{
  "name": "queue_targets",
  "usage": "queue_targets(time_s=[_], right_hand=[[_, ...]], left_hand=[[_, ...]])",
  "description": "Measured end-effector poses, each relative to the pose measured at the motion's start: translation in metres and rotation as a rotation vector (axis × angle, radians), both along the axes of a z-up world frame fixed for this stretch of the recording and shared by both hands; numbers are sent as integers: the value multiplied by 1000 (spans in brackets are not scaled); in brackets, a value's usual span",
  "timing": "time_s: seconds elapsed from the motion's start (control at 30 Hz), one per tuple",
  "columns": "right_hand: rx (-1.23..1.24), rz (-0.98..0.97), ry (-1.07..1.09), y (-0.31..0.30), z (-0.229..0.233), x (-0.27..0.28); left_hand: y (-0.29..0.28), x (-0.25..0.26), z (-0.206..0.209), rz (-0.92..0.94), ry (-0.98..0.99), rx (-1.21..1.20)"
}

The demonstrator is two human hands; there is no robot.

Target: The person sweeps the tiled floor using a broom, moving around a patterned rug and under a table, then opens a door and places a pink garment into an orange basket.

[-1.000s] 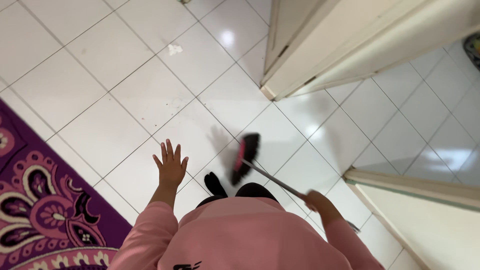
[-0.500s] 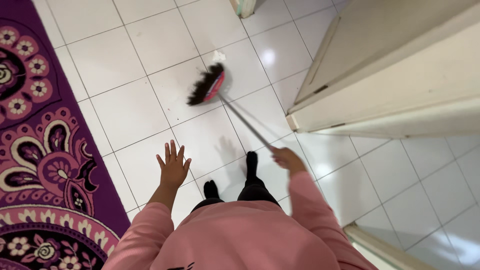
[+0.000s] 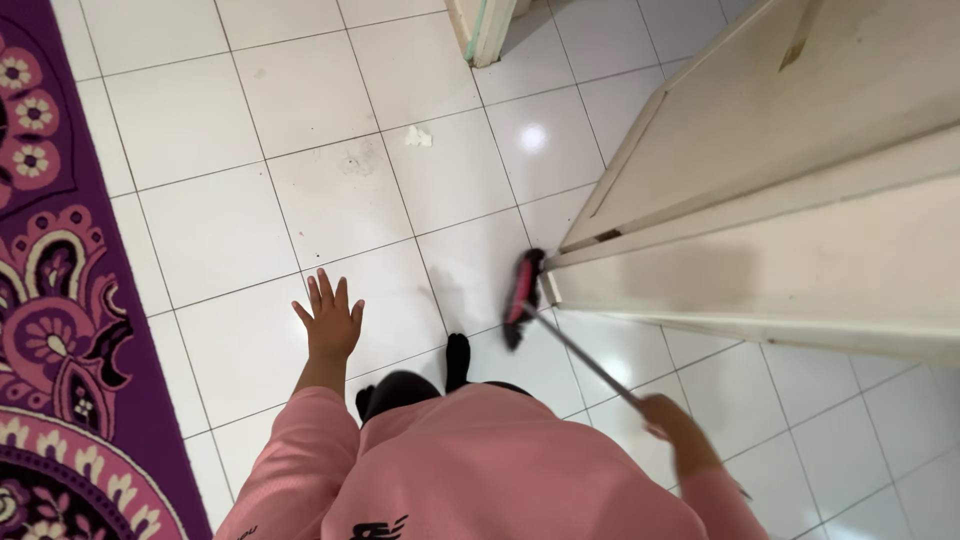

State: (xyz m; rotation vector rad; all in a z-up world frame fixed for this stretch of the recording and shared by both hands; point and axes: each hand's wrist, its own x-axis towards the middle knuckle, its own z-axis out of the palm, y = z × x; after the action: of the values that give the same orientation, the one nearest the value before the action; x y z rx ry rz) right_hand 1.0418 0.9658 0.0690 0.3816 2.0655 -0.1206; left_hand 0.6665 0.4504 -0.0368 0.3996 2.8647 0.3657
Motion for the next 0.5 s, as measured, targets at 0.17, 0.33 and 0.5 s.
queue_targets(time_s=[0.17, 0.33, 0.5], right_hand=[[-231, -969, -80, -12, -51, -140], [-388, -1083, 20, -36, -89, -306], [-453, -1294, 49, -59, -89, -426]], left_hand=[[17, -3, 8, -34, -41, -73], [21, -24, 9, 0, -75, -69], [24, -88, 13, -17, -68, -161]])
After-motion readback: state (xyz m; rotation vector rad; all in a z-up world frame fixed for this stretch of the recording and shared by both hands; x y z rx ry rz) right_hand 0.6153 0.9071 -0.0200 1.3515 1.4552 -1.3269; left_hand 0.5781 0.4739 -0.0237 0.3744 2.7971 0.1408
